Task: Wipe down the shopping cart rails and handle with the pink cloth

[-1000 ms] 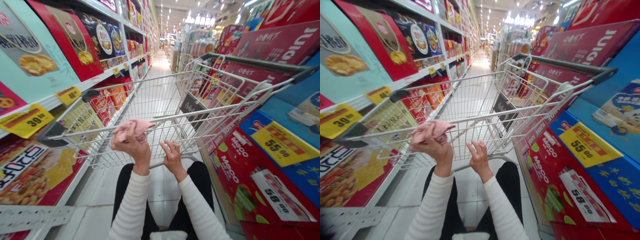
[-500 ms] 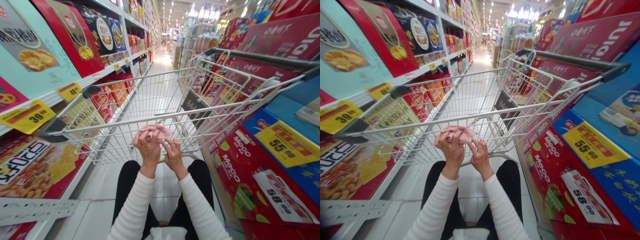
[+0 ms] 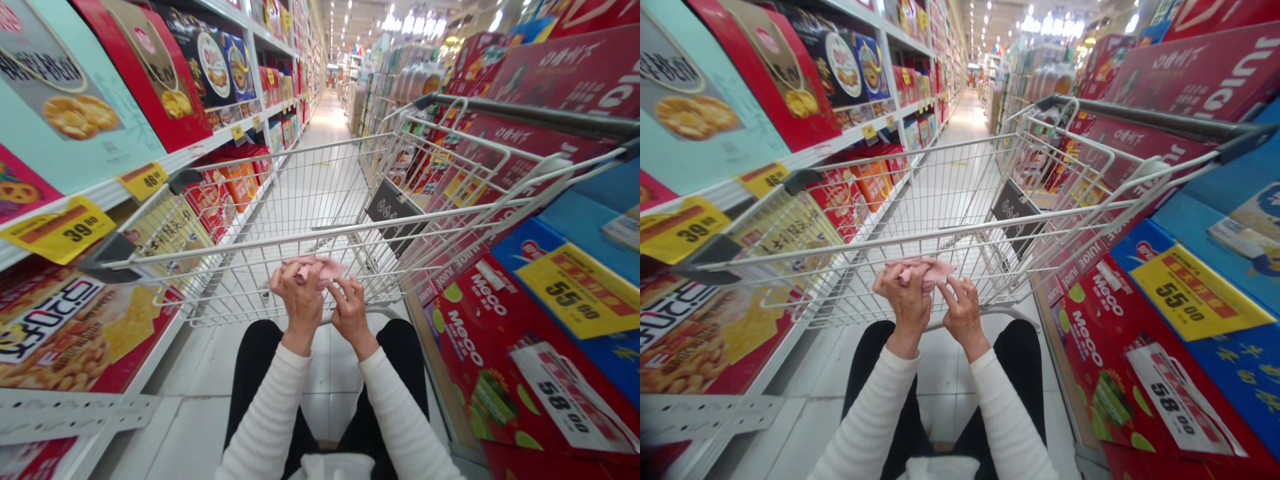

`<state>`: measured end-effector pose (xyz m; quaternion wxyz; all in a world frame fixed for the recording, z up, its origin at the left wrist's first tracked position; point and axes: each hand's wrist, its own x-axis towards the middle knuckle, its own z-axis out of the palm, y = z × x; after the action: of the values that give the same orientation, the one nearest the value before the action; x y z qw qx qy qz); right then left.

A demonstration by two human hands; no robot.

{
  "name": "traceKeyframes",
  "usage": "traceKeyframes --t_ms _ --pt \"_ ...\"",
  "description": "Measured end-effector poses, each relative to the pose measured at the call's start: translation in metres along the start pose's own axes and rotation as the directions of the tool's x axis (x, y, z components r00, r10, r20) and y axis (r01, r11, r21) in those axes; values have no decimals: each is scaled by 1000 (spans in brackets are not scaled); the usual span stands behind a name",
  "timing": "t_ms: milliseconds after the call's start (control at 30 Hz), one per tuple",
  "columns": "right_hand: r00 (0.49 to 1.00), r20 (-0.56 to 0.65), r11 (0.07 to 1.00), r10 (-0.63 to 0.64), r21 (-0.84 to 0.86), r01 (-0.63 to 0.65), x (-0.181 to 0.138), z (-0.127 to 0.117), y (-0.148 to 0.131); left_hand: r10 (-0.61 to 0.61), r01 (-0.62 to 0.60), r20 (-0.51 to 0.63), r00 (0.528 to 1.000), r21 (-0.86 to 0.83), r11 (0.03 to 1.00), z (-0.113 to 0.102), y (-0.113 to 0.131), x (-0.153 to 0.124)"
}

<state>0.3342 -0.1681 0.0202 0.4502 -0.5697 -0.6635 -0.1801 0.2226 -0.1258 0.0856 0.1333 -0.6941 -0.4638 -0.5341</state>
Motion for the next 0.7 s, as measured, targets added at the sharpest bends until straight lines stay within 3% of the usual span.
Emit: traceKeyframes --t_ms 167,433,567,700 --pt "1000 -9 1000 -20 -14 20 2 -2 0 13 -15 101 995 17 1000 4 -29 -44" --pt "999 -14 999 -33 1 33 2 -3 0 -13 10 -53 999 -51 999 0 4 12" --pt "999 -32 999 -35 -10 35 1 -3 0 78 -78 1 997 14 997 7 -20 -25" --pt "1000 10 1000 -24 0 24 2 -5 1 93 -96 95 991 28 995 6 -45 -70"
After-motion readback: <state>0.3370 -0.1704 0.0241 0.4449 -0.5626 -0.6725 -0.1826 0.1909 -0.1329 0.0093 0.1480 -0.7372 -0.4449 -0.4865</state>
